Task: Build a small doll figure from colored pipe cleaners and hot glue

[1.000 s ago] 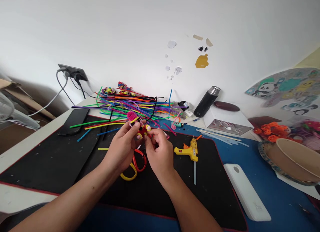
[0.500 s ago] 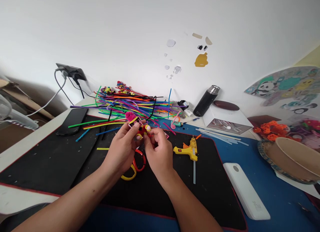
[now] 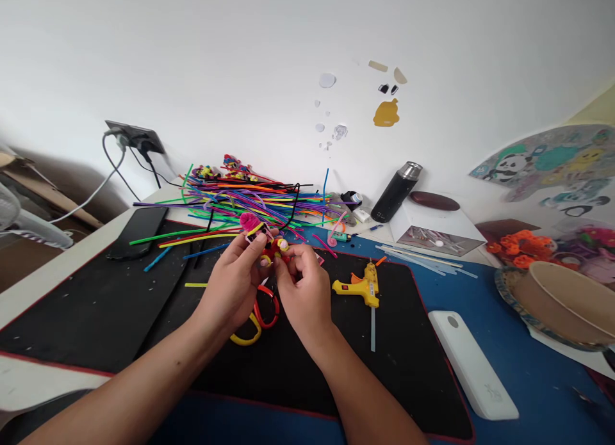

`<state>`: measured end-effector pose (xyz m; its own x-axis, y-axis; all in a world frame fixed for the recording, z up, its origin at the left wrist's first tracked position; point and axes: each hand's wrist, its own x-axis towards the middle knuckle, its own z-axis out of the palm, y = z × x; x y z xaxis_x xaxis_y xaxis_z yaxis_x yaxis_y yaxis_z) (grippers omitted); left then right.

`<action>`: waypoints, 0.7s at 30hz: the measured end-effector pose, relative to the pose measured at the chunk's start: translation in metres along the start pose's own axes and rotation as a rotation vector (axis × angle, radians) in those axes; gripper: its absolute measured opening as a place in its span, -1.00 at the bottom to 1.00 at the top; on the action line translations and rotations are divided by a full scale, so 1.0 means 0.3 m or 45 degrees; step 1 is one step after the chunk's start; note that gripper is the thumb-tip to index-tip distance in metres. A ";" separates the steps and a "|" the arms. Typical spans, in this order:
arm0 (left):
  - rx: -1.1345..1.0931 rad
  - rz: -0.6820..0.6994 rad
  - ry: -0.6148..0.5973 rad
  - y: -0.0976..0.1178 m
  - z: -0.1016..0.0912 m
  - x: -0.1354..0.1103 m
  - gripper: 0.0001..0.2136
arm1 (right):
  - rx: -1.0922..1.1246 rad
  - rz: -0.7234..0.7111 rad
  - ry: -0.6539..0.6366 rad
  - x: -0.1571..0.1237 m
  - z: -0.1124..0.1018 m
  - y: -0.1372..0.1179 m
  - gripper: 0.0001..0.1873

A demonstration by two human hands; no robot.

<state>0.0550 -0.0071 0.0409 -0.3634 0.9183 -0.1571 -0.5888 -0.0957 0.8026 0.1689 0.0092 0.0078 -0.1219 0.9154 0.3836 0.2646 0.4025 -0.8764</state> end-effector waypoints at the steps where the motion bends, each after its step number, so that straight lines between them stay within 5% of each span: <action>1: 0.002 0.001 0.001 0.000 -0.001 0.000 -0.67 | 0.002 -0.002 -0.001 0.000 0.000 -0.001 -0.90; 10: -0.002 -0.009 -0.024 0.017 -0.018 0.024 -0.71 | 0.047 -0.061 -0.014 -0.005 -0.001 -0.003 -0.86; 21: -0.024 -0.093 0.018 0.039 -0.037 0.076 -0.84 | 0.288 0.086 0.018 0.017 -0.012 0.001 -0.75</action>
<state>0.0319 0.0083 0.0404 -0.3291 0.9177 -0.2226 -0.6273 -0.0362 0.7779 0.1718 0.0141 0.0105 -0.0970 0.9410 0.3242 0.0506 0.3300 -0.9426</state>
